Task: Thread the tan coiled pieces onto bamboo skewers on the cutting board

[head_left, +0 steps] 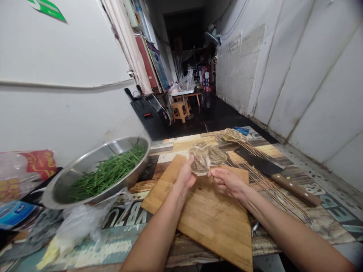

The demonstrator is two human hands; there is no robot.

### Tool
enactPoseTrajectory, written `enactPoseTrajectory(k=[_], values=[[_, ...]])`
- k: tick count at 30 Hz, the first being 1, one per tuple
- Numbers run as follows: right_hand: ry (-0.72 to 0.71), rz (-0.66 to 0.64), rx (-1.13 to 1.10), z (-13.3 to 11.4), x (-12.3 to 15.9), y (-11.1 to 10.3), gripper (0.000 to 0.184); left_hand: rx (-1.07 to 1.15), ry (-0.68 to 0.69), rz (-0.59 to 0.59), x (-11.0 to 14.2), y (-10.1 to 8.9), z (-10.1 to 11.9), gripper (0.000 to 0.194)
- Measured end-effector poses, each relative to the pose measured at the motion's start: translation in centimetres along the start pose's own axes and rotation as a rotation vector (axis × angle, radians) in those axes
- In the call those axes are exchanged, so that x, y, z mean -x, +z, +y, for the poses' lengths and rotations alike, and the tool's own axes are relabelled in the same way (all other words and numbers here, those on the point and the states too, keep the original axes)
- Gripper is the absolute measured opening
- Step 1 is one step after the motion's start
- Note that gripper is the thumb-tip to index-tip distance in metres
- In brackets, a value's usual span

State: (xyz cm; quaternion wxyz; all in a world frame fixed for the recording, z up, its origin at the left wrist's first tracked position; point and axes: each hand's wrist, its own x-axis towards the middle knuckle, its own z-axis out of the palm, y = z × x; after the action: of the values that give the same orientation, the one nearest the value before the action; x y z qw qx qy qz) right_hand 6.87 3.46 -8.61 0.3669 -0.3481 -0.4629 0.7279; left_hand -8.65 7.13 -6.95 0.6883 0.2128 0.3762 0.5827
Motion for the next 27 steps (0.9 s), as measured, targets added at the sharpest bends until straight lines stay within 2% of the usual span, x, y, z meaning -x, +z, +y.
enactPoseTrajectory(k=[2, 3, 7, 9, 13, 16, 21, 25, 27], values=[[0.036, 0.007, -0.014, -0.2, 0.0, -0.1, 0.035, -0.018, 0.005, 0.001, 0.1, 0.1, -0.2, 0.020], [-0.007, 0.052, 0.047, -0.2, -0.2, -0.1, 0.034, -0.029, 0.014, 0.001, 0.1, 0.2, -0.2, 0.020], [-0.362, 0.260, 0.483, -0.1, -0.8, -0.7, 0.027, -0.049, 0.055, -0.014, -0.1, 0.3, 0.1, 0.020], [-0.443, 0.280, 0.585, -0.1, -0.8, -1.1, 0.028, -0.044, 0.095, -0.017, -0.2, 0.1, 0.4, 0.019], [-0.346, 0.208, 0.574, -0.5, -0.1, -1.9, 0.035, -0.052, 0.216, 0.063, -0.7, -0.8, 1.0, 0.007], [-0.255, 0.119, 0.464, -0.8, 0.4, -2.3, 0.039, -0.072, 0.240, 0.045, -1.1, -1.4, 1.1, 0.007], [-0.058, -0.094, 0.272, -1.1, 0.5, -3.0, 0.042, -0.092, 0.141, -0.027, -1.0, -1.4, 1.3, 0.012], [-0.012, -0.118, 0.201, -1.4, 0.5, -3.7, 0.038, -0.042, -0.023, 0.016, -0.2, -0.5, 2.0, 0.015], [-0.005, -0.135, 0.174, -1.5, 0.4, -4.0, 0.036, -0.035, -0.028, 0.047, 0.2, -0.1, 2.3, 0.014]])
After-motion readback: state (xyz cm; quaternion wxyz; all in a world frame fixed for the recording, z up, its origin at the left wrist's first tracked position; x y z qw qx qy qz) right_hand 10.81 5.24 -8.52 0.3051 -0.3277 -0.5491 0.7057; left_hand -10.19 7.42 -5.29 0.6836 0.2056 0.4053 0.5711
